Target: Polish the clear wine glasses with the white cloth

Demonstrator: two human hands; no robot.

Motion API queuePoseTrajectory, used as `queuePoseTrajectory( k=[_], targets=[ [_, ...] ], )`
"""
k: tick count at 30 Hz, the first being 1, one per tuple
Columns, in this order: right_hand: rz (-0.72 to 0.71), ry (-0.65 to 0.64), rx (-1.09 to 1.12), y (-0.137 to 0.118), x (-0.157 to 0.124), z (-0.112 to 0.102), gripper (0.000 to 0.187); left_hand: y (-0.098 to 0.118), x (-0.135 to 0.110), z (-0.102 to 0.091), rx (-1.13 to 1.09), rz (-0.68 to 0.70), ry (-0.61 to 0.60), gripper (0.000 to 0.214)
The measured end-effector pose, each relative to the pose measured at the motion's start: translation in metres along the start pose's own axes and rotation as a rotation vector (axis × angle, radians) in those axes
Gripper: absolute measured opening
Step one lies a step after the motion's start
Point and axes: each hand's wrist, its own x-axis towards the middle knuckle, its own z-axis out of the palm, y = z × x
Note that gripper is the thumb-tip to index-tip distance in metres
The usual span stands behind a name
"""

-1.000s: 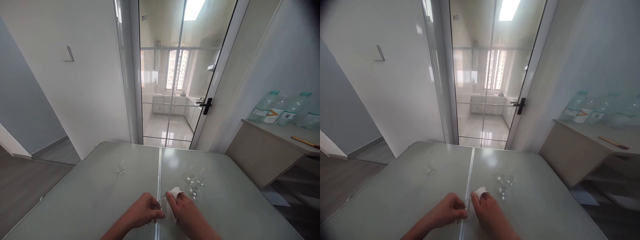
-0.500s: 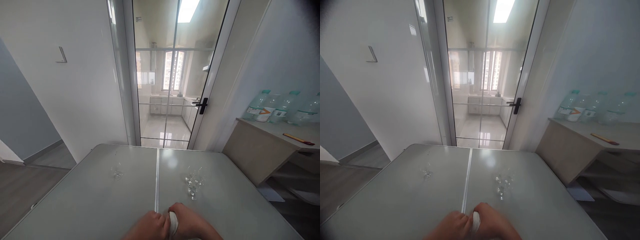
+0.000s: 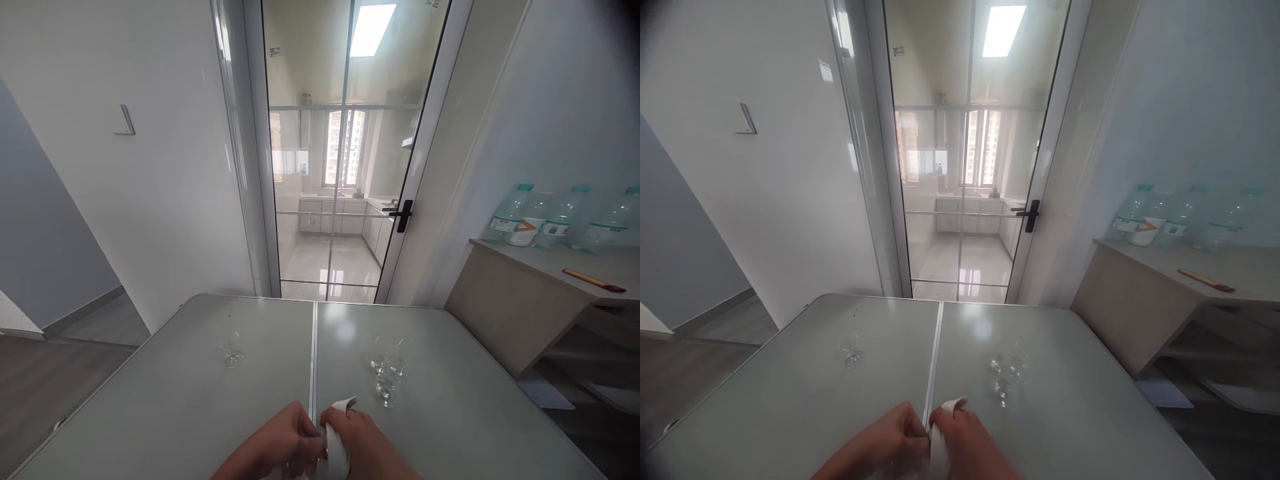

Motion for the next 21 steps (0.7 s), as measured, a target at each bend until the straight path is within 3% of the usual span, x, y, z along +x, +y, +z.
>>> queuePoseTrajectory(
  k=[3, 6, 10, 12, 15, 18, 21],
  targets=[
    [0.098, -0.120, 0.368, -0.003, -0.002, -0.032, 0.049, -0.006, -0.009, -0.003, -0.016, 0.106, 0.052, 0.025],
    [0.146, -0.157, 0.641, 0.002, 0.005, -0.043, 0.056, -0.016, -0.008, -0.001, -0.065, 0.225, 0.149, 0.034],
    [0.263, 0.156, 1.049, -0.003, 0.020, -0.013, 0.057, -0.023, 0.010, 0.012, -0.203, 0.349, 0.234, 0.066],
    [0.304, 0.222, 1.148, -0.014, 0.026, 0.013, 0.062, -0.023, 0.017, 0.019, -0.204, 0.395, 0.324, 0.070],
    [0.423, 0.383, 1.348, -0.033, 0.031, 0.048, 0.076, -0.022, 0.020, 0.025, -0.093, 0.397, 0.481, 0.060],
    [0.498, 0.546, 1.327, -0.041, 0.033, 0.064, 0.077, -0.022, 0.017, 0.023, 0.073, 0.392, 0.562, 0.048],
    [0.555, 0.500, 1.226, -0.039, 0.035, 0.062, 0.071, -0.026, 0.017, 0.018, 0.243, 0.365, 0.586, 0.036]
  ],
)
